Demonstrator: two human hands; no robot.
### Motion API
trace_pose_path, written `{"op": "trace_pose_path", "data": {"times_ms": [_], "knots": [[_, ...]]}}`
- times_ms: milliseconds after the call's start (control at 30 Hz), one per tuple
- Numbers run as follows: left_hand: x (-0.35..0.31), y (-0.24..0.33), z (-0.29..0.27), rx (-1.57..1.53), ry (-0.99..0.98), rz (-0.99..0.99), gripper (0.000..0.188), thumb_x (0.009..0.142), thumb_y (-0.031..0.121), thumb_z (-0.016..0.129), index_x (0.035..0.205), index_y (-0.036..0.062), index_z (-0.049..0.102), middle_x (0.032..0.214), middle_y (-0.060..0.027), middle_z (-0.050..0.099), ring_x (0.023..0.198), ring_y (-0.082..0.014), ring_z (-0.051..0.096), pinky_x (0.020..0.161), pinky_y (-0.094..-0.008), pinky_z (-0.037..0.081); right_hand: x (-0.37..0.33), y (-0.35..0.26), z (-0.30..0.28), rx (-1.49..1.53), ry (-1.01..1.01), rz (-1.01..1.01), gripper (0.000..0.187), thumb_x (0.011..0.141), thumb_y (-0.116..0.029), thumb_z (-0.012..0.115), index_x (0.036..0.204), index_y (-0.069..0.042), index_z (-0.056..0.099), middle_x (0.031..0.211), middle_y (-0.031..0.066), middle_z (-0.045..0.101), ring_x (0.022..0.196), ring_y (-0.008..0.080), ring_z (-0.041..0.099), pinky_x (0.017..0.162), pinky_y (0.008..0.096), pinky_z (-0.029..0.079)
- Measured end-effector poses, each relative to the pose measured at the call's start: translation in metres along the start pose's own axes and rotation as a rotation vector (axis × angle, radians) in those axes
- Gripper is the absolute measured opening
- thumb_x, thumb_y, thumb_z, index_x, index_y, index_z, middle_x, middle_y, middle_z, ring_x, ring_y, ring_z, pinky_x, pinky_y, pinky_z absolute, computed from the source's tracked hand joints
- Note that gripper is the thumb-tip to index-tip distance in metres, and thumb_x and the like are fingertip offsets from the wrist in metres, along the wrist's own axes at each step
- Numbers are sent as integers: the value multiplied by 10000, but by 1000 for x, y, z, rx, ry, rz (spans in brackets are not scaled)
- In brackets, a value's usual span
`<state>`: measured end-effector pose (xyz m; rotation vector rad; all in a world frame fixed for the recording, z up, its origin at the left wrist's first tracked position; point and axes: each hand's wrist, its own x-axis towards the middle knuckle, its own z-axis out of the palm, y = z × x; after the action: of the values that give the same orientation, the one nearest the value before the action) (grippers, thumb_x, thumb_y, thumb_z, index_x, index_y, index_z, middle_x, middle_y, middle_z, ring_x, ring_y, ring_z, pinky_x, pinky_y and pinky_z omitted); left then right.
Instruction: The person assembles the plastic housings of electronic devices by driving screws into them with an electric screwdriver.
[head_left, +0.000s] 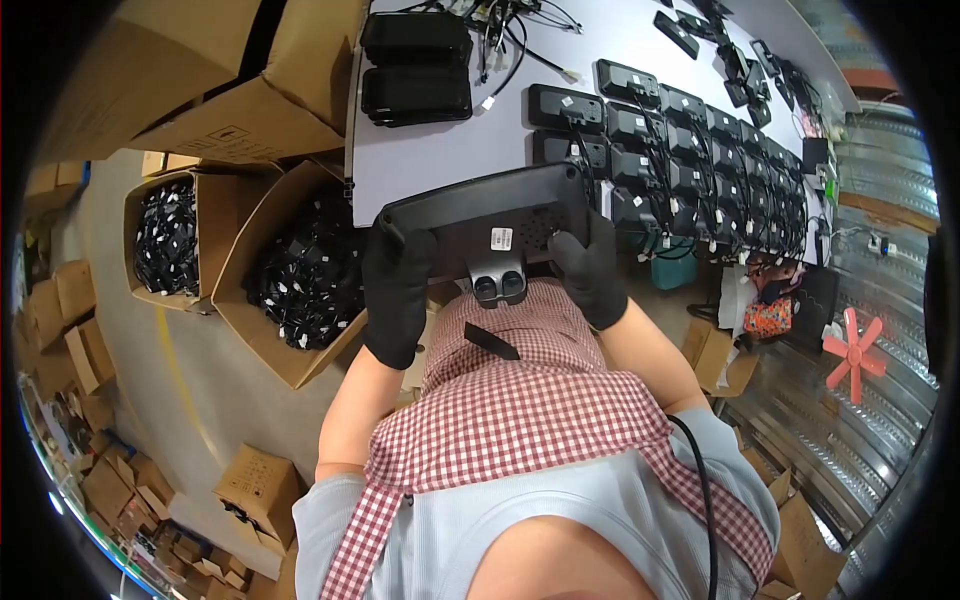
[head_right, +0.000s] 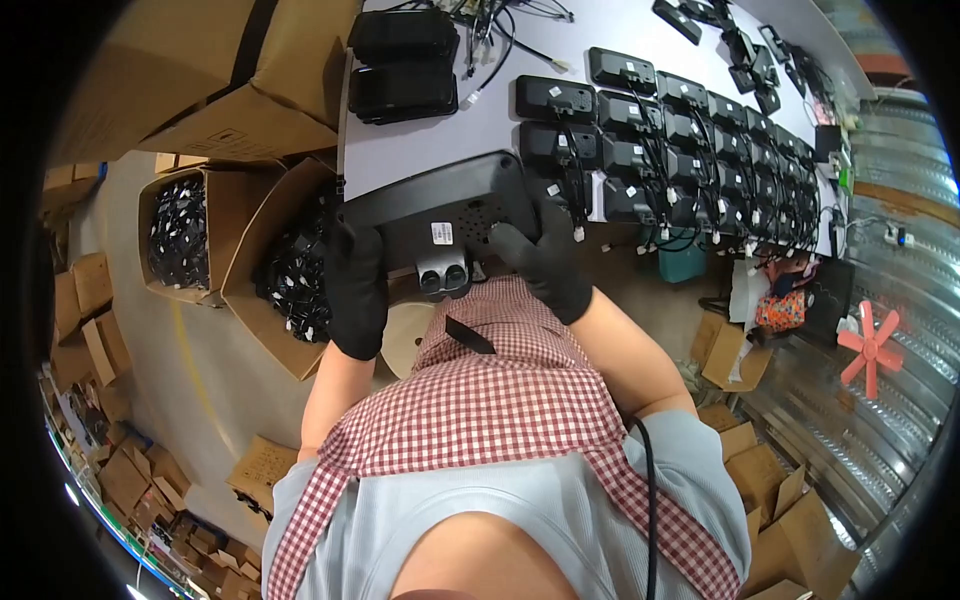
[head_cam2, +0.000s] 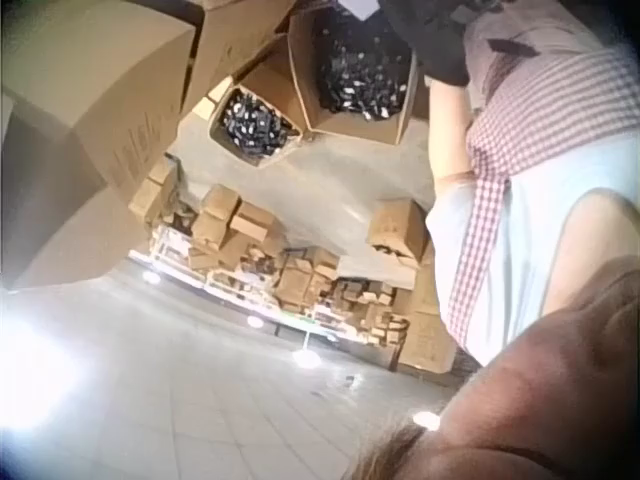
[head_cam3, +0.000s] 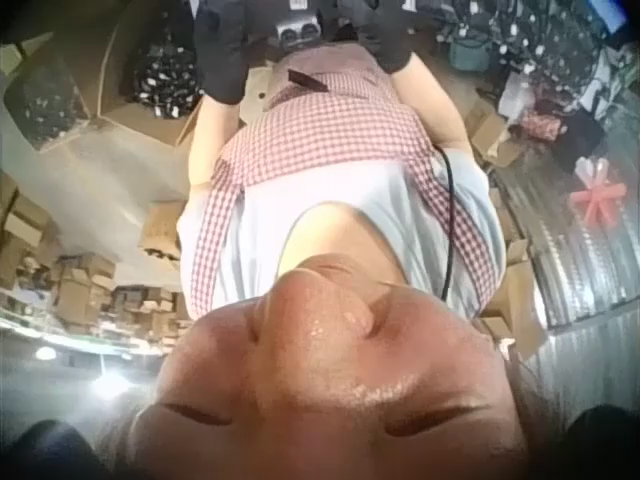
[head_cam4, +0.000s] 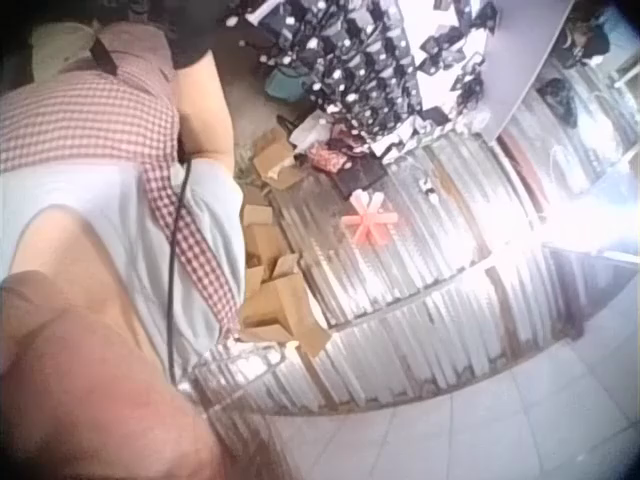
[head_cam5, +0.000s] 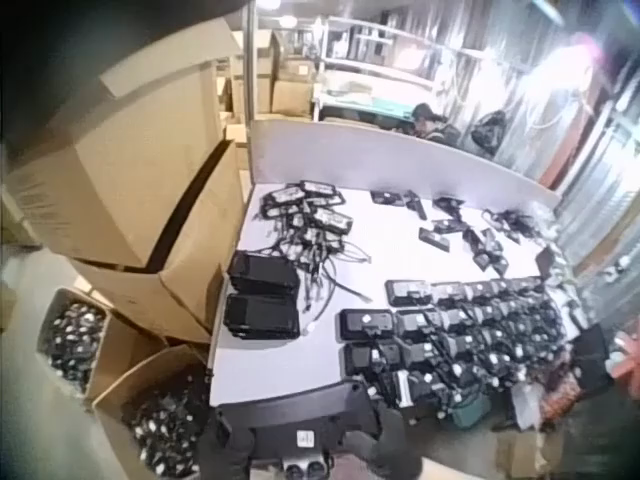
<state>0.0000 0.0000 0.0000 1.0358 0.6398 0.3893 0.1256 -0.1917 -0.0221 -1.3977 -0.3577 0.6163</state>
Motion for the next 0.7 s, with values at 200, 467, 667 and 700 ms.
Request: {"op": "trace_pose_path", "data": {"times_ms": [200,467,667,700], "knots": [[-1,-2,-1,389,-152,140,380,883,181,725,1154,12,519,953,-44,629,854,-120,583,783,-287,504,12,-26,-1,102,-93,167,585,840,-263,738,1307,13,519,1110,76,643,1005,151,591,905,310,481],[31,-4,44,889,-175,156,521,857,149,725,1291,18,469,1098,-141,638,1062,-269,633,895,-370,512,12,-13,-37,-5,166,113,481,837,-266,761,1188,3,573,1054,51,640,943,129,591,866,298,498],[117,0,88,867,-353,481,406,905,125,614,1293,25,556,1203,-158,611,1187,-286,563,1019,-389,436,18,-31,-118,260,248,127,478,892,-310,693,1240,-12,555,1139,70,631,1019,145,601,921,311,486],[145,-9,97,877,-373,543,372,899,123,610,1257,22,584,1168,-155,633,1159,-301,581,1011,-390,442,16,-40,-134,445,245,142,491,919,-337,660,1270,-14,541,1192,80,621,1074,159,597,962,325,473]]}}
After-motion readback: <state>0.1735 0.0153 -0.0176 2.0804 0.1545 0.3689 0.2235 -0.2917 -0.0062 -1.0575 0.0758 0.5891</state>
